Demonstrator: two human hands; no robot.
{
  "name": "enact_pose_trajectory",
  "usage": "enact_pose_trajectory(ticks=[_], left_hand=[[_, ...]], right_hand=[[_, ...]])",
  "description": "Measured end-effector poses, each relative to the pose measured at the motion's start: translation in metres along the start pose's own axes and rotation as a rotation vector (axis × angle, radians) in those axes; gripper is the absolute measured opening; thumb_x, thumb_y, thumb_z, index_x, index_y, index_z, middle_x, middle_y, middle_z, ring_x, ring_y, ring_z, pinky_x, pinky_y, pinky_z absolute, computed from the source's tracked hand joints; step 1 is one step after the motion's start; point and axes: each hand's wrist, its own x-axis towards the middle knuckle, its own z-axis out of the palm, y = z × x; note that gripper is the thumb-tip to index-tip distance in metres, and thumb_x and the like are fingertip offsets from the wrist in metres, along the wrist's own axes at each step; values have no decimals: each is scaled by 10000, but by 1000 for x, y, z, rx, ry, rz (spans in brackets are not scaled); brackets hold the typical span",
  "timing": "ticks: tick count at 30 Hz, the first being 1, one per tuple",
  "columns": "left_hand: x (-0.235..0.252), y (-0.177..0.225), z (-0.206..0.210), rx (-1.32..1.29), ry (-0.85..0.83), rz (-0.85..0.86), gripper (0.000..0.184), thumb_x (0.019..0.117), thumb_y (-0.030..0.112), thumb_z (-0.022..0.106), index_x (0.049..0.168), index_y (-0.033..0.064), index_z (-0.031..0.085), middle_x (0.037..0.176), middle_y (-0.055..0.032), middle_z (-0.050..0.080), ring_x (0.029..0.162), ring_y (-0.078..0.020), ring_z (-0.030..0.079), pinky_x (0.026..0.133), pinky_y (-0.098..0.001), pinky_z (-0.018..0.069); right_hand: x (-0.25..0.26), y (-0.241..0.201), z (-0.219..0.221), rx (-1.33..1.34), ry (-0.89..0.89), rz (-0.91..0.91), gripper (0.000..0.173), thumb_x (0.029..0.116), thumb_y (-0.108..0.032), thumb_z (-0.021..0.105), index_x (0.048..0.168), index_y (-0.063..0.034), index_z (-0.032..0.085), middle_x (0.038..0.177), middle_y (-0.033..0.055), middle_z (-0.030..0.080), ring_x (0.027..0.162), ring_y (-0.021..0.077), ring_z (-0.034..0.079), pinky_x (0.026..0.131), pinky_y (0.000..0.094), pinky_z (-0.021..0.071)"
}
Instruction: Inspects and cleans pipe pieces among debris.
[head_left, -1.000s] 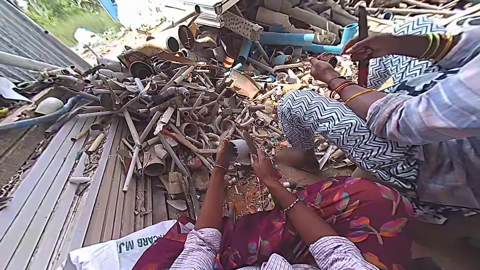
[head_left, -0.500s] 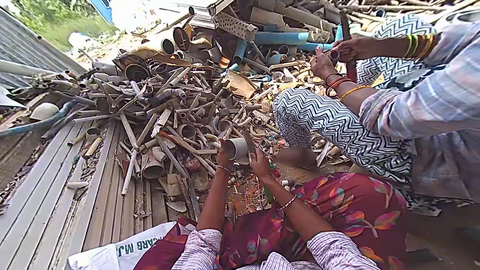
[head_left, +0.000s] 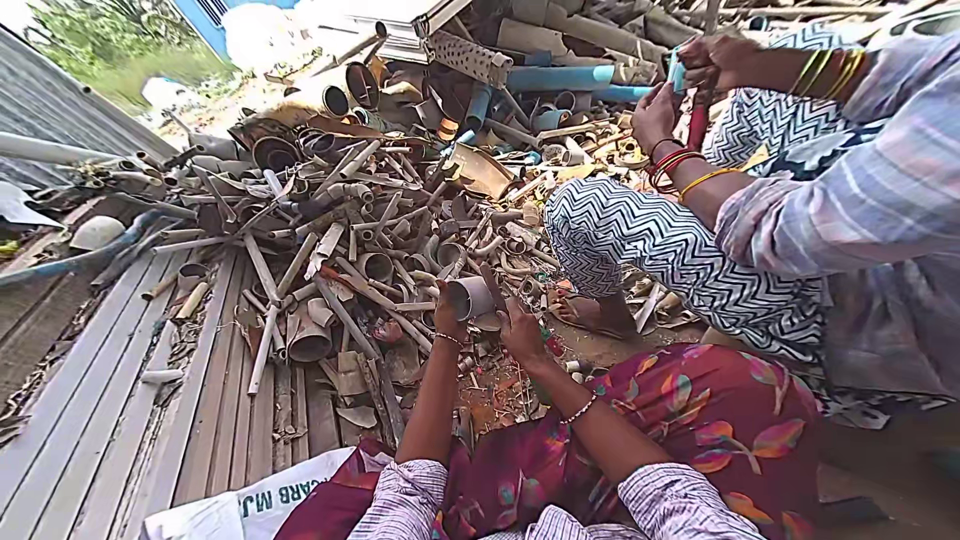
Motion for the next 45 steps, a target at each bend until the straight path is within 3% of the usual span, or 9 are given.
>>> enact_pose_trajectory(ticks=[3,6,10,20,26,30,34,37,45], left_hand=[[4,-3,1,-11,-25,26,579,1109,511,227,1371,72,499,1136,-117,634,1003,-187,638,868,-393,554],[0,-3,2,-4,9,2,606,1107,518,245,1414,52,481,1245,-172,603,1099,-254,607,928,-463,526],[-2,0,10,-58,56,-42,625,1088,564,267,1427,85,481,1268,-163,604,1121,-262,611,930,-474,528],[-14,-4,27,-195,209,-167,738,1042,673,231,1478,116,439,1386,-205,548,1221,-338,572,946,-572,509],[-17,-1,30,-200,221,-191,763,1037,687,210,1478,108,436,1396,-208,536,1230,-339,563,943,-567,509],[-13,-4,31,-191,188,-151,734,1041,676,180,1407,114,476,1249,-165,601,1098,-274,619,860,-490,550],[-14,-7,27,-167,198,-141,739,1049,662,223,1463,98,459,1370,-207,560,1217,-335,579,953,-572,511],[-13,-4,28,-124,171,-110,705,1054,649,217,1398,104,503,1240,-167,616,1090,-277,628,873,-496,548],[-17,0,27,-73,195,-109,700,1064,628,228,1428,87,482,1301,-187,588,1136,-289,598,912,-501,519]], right_hand=[[-7,-13,-1,-31,10,-96,382,1075,-128,448,1352,108,564,950,293,718,960,470,711,876,565,533],[0,0,0,-21,-67,35,392,1103,-130,390,1415,86,488,1047,298,697,1052,449,686,955,546,507],[-8,-10,5,3,31,-93,382,1065,-81,424,1368,116,546,966,300,714,969,466,710,883,555,537],[-2,-10,-3,-54,-136,113,429,1103,-103,362,1496,66,391,1200,302,660,1161,426,654,1015,512,491],[-2,-10,-5,-65,-167,140,461,1101,-101,355,1537,48,344,1200,288,668,1173,418,653,1023,511,487],[-6,-20,-7,-54,-133,66,418,1091,-97,372,1473,63,429,1135,292,684,1118,434,673,970,528,512],[-2,-13,-10,-89,-178,147,460,1096,-94,357,1537,37,350,1177,286,673,1162,423,655,1010,515,490],[-7,-20,-7,-100,-86,19,437,1054,-47,402,1475,63,442,1092,296,699,1084,456,683,939,551,517],[-7,-22,-9,-113,-120,49,443,1061,-51,377,1487,61,425,1104,290,699,1094,442,684,947,542,515]])
